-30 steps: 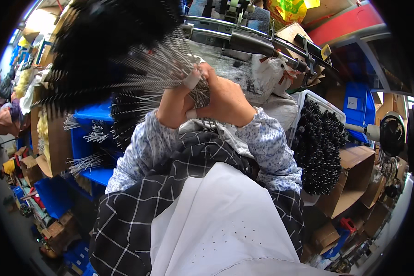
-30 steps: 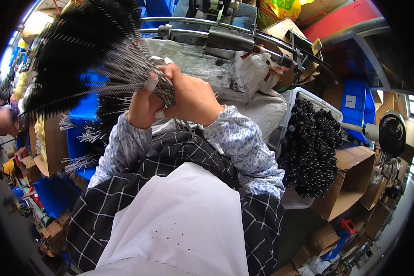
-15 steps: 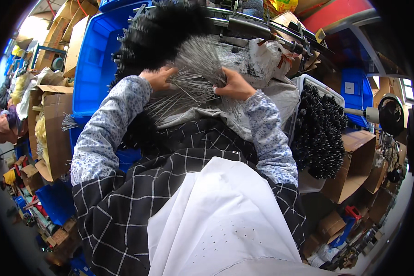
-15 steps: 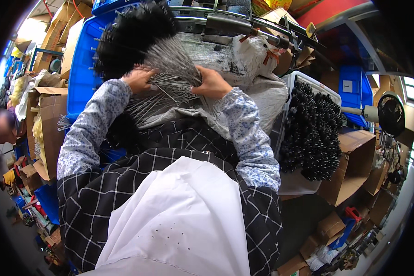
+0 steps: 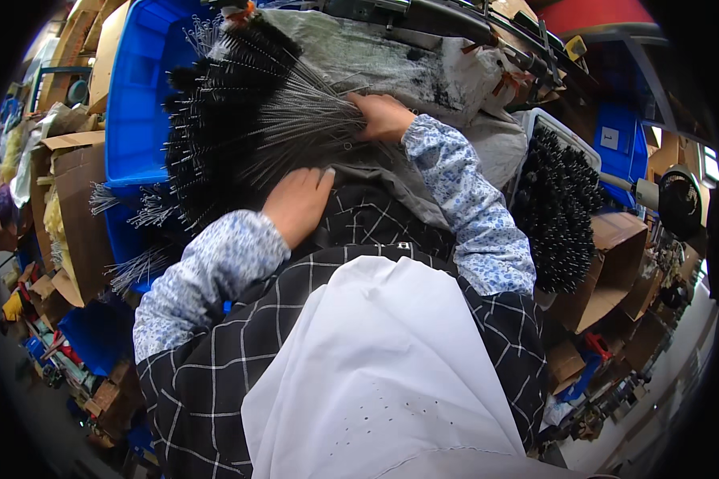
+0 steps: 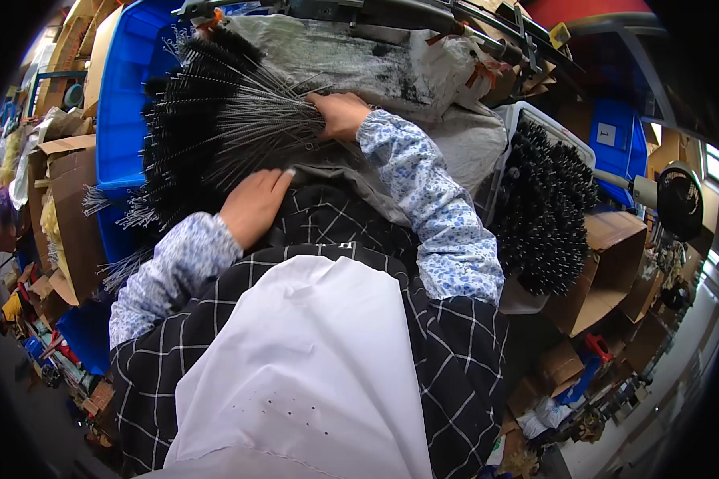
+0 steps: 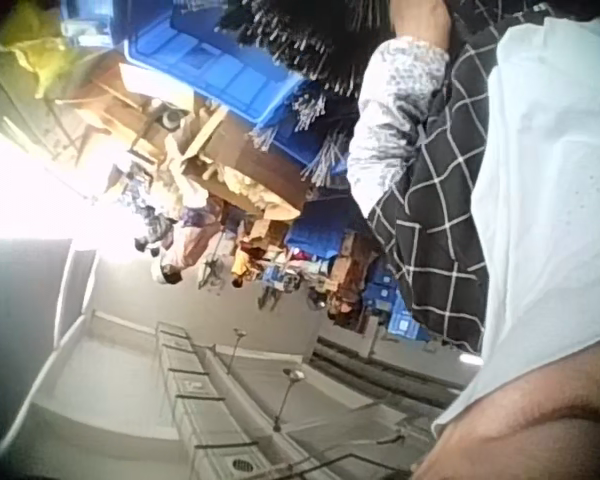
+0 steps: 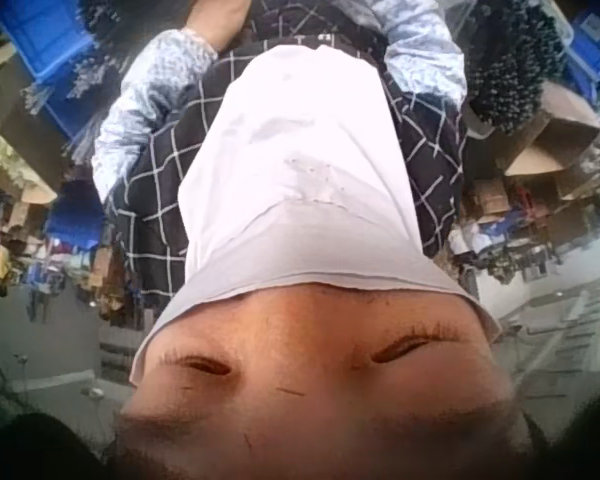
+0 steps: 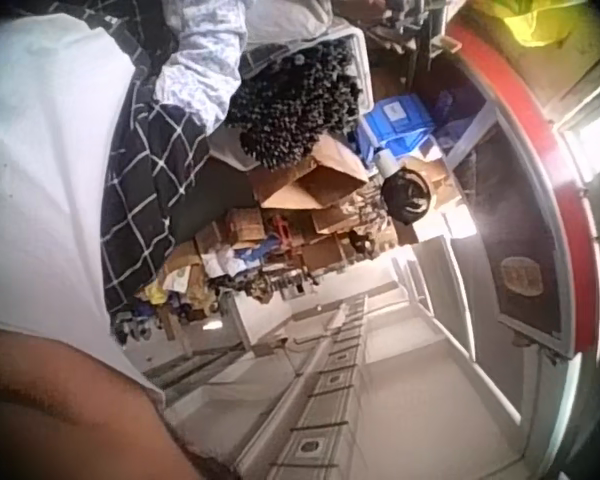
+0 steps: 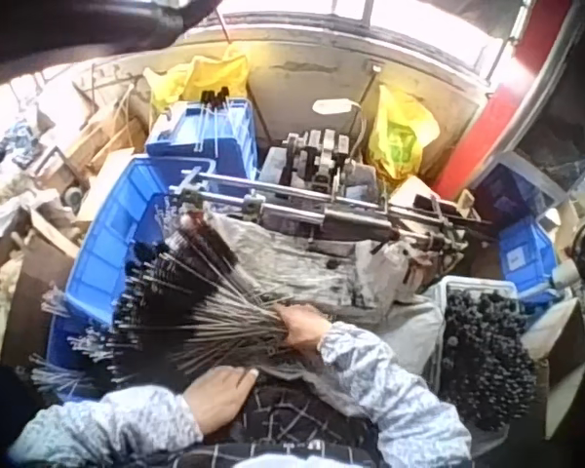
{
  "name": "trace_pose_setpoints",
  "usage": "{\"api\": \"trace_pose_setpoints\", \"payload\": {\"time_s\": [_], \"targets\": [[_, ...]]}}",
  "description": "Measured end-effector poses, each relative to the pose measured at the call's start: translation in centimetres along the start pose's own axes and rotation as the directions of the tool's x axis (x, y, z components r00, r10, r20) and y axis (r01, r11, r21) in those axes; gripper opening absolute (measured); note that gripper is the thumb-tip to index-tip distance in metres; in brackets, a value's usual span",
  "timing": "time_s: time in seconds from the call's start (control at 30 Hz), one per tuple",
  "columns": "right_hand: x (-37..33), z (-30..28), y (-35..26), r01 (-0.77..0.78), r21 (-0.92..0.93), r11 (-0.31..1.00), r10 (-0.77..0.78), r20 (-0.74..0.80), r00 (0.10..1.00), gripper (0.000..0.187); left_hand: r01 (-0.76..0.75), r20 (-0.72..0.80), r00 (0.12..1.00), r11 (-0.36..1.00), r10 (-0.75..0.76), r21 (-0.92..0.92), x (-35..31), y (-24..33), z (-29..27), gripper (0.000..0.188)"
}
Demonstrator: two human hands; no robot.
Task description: The recorder is using a hairdryer to clean or dry large circular industrial wire brushes and then placing them onto a rotating assembly machine.
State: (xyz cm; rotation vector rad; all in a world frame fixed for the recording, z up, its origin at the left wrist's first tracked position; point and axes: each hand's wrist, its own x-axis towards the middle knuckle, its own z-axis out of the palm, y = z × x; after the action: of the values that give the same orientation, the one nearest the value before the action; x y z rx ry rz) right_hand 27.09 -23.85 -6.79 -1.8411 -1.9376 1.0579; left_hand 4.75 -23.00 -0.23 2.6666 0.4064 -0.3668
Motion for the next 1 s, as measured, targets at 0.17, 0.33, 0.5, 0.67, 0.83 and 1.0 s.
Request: {"api": "trace_pose_setpoints", "payload": {"time_s": [0.17, 0.33, 0.5, 0.67, 0.83, 1.0], "targets": [[-1.3, 2.7, -0.6, 0.033, -0.078, 0.996, -0.051, -0.249, 0.967, 0.067, 0.216, 0.266, 0.946, 0.972, -0.186, -0.088, 4.1, -1.2, 3.1, 0.034], [-2.1, 3.3, -0.9, -0.066, -0.19, 0.98, 0.007, -0.292, 0.956, 0.07, -0.02, 0.23, 0.966, 0.926, 0.115, -0.378, 2.8, -0.5, 0.7, 0.035], [-1.5, 5.1, 0.4, 0.031, -0.18, 0.983, -0.088, -0.319, 0.944, 0.075, 0.151, 0.35, 0.936, 0.936, -0.032, -0.317, 1.1, 0.0, 0.2, 0.041], [-3.9, 2.6, -0.5, -0.049, -0.111, 0.993, 0.016, -0.277, 0.961, 0.065, -0.071, 0.167, 0.977, 0.943, 0.131, -0.325, -2.6, 0.3, -7.7, 0.037], [-2.6, -1.4, -2.8, 0.235, 0.022, 0.972, -0.189, -0.522, 0.832, 0.04, 0.056, 0.003, 0.997, 0.73, -0.074, -0.681, -2.2, -4.2, -17.2, 0.025], [0.3, -0.1, -4.0, 0.334, 0.189, 0.923, -0.176, -0.567, 0.805, 0.022, 0.015, -0.332, 0.931, 0.923, -0.153, -0.384, 2.4, -7.1, -18.2, 0.022]]}}
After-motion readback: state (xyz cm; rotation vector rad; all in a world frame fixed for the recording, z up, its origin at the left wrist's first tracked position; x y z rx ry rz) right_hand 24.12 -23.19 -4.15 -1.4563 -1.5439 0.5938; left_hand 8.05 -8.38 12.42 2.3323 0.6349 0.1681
